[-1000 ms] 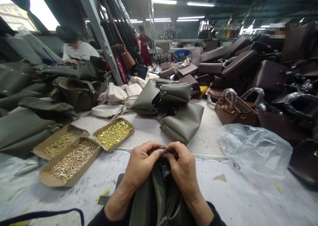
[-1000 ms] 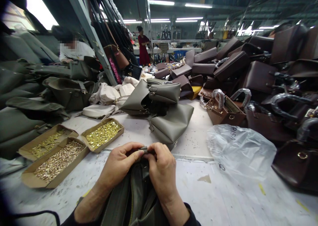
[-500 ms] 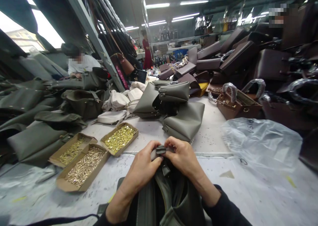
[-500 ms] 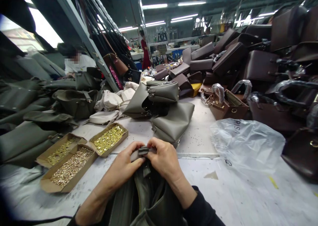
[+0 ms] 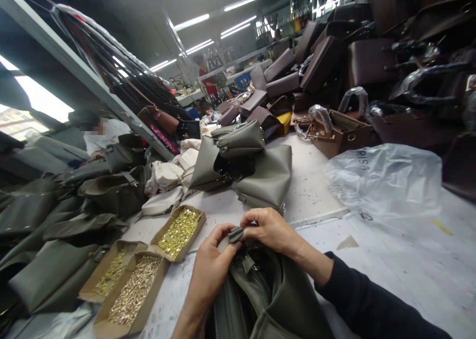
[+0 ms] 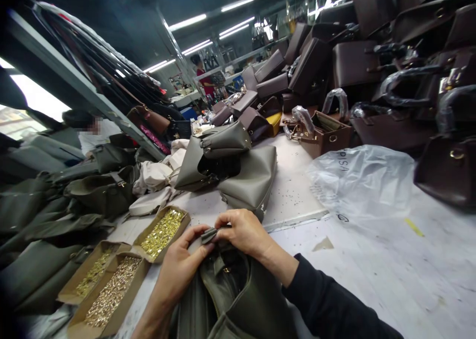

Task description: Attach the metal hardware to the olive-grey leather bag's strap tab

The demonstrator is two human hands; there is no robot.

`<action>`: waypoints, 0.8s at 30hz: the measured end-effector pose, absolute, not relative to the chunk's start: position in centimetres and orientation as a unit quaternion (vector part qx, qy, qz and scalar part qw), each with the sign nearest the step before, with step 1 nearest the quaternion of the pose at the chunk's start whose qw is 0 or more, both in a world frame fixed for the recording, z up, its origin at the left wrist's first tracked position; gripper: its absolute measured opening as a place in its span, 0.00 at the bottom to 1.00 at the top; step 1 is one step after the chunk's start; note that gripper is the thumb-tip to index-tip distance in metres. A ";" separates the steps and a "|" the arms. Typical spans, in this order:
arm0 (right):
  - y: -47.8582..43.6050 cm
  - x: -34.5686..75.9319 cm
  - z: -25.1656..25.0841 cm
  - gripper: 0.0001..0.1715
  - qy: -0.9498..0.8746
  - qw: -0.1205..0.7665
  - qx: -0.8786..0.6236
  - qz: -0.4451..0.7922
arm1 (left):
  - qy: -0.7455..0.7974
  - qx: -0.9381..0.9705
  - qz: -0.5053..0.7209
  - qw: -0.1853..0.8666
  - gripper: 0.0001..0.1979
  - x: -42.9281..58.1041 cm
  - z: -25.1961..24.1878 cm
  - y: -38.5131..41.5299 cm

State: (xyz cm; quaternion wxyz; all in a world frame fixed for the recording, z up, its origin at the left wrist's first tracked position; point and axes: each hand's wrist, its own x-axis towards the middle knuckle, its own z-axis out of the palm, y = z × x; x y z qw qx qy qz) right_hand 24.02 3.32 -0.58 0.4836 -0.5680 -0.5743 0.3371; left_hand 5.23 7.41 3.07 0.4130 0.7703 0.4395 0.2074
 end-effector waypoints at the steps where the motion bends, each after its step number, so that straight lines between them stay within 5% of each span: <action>1: 3.2 24.1 -0.7 0.07 -0.584 0.481 -0.572 0.316 | 0.441 0.772 0.207 0.408 0.14 5.3 3.0 7.4; 17: 4.0 24.5 -1.7 0.03 -0.590 0.453 -0.550 0.379 | 0.445 0.771 0.196 0.410 0.16 5.1 2.7 7.8; 24: 4.8 24.5 -3.1 0.09 -0.504 0.483 -0.447 0.560 | 0.449 0.716 0.201 0.495 0.19 4.9 2.4 8.5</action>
